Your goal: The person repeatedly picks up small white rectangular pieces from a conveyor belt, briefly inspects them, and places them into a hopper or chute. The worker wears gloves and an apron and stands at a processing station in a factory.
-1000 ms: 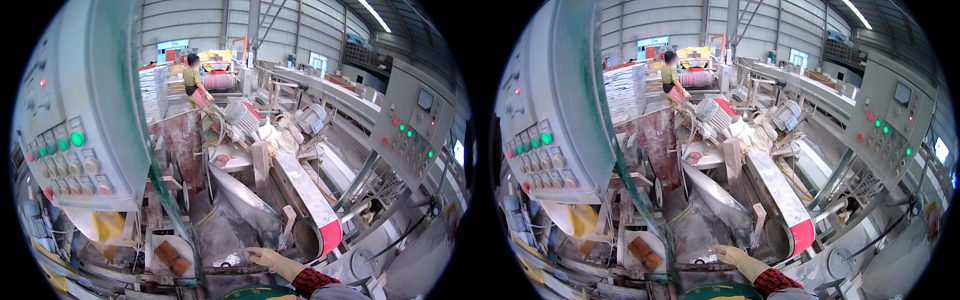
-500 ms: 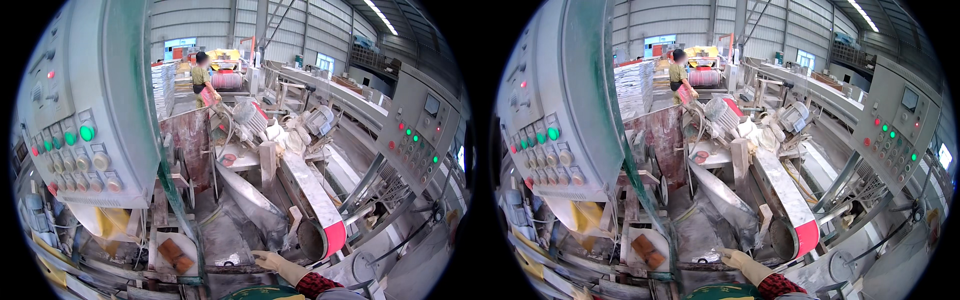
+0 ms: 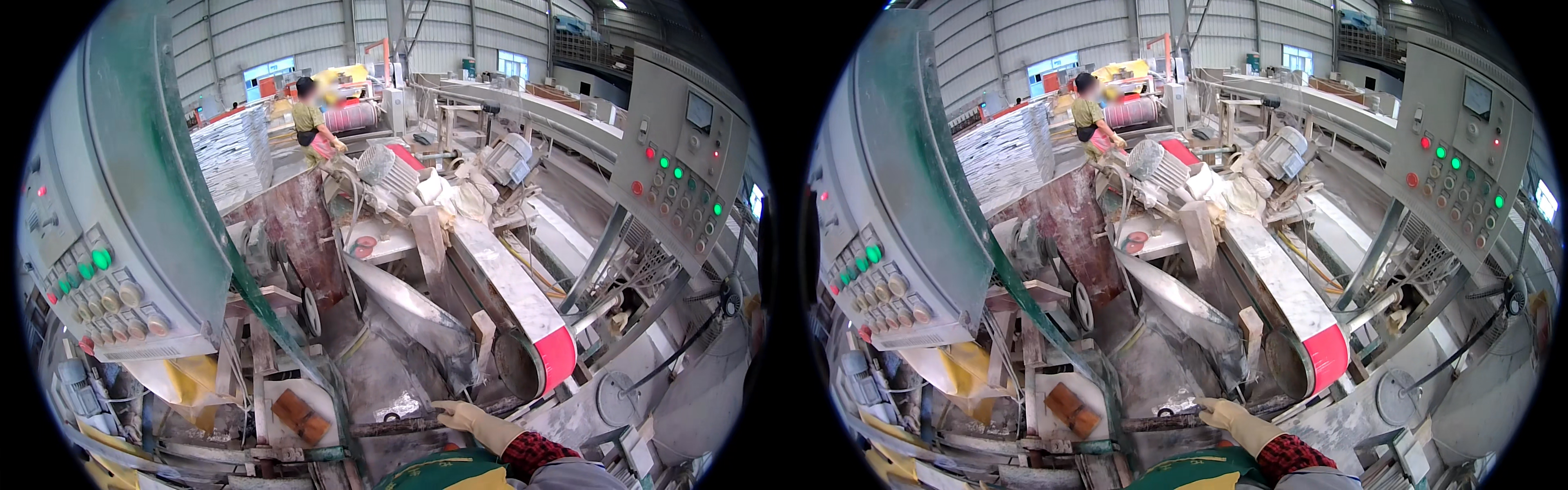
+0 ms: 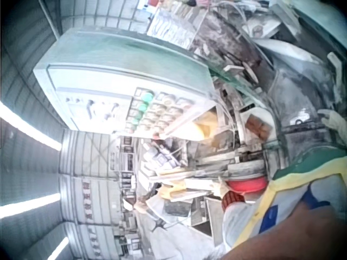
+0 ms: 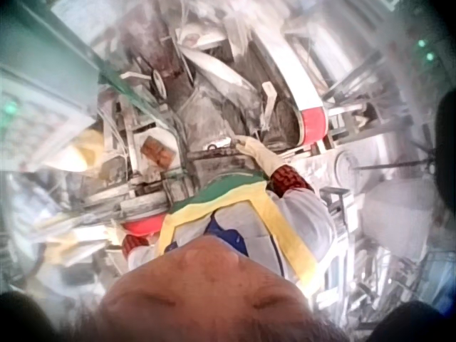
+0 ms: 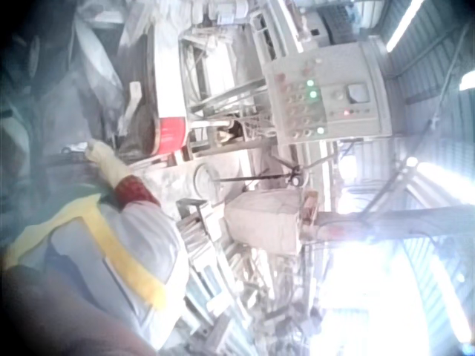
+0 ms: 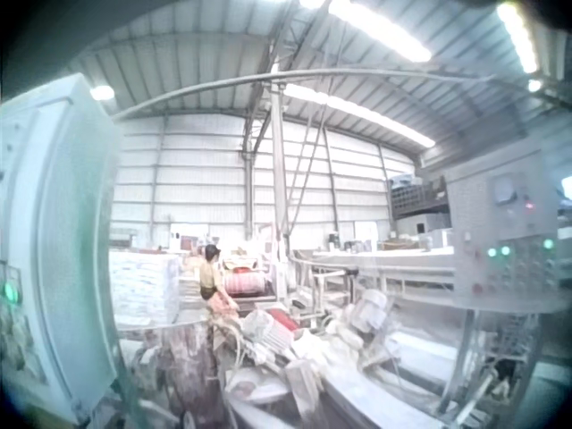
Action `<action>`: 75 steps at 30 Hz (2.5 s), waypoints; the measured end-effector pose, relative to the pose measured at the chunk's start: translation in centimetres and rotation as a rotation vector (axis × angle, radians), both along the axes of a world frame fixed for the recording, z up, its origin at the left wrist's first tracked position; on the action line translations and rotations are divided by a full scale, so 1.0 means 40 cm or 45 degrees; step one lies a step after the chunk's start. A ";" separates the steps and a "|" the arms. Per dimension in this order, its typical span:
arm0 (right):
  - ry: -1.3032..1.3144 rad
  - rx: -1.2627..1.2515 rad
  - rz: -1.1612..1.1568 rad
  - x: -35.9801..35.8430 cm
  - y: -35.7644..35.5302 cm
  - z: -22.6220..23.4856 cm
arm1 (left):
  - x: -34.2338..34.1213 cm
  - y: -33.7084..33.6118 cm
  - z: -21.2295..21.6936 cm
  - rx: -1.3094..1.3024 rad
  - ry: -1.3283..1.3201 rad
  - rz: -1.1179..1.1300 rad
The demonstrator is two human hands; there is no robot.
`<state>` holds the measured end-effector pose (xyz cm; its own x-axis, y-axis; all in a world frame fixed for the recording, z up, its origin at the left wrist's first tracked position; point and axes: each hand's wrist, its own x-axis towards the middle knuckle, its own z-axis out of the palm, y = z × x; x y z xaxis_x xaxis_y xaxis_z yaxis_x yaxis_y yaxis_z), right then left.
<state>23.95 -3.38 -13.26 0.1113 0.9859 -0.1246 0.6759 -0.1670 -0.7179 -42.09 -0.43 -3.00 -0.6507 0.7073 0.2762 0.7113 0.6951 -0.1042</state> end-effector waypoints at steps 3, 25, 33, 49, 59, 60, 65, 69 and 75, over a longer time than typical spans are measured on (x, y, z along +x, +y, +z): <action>-0.005 0.024 0.019 0.000 -0.014 -0.023 | 0.024 0.001 0.020 -0.040 -0.092 0.073; 1.295 -0.272 -0.104 -0.116 0.073 -0.027 | 0.277 -0.017 -0.161 0.569 -1.093 -0.840; 1.430 -0.279 -0.226 -0.103 0.086 0.264 | 1.125 0.125 0.098 0.168 -1.266 -1.906; 0.744 0.726 -1.774 0.572 -0.120 0.073 | 1.220 0.194 -0.013 -0.709 -1.526 -1.914; 0.427 -0.391 -1.635 0.574 -0.124 0.219 | 0.983 0.158 -0.040 -0.648 -1.932 -0.985; 0.367 -0.415 -1.649 0.600 -0.137 0.181 | 0.979 0.165 -0.055 -0.634 -1.954 -1.011; 0.682 0.071 -1.831 0.640 -0.114 0.084 | 0.943 0.195 -0.113 -0.619 -1.928 -1.016; 0.920 0.710 -1.667 0.543 -0.109 0.070 | 0.834 0.232 -0.160 -0.330 -1.892 -1.120; 0.891 0.498 -0.909 0.224 -0.017 0.105 | 0.558 0.237 -0.143 0.275 -1.227 -1.060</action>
<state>32.89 -4.07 -9.06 0.7037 0.7066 -0.0740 -0.0693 -0.0354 -0.9970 -19.77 9.04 -8.71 -0.0377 0.9939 0.1032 0.6609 -0.0527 0.7486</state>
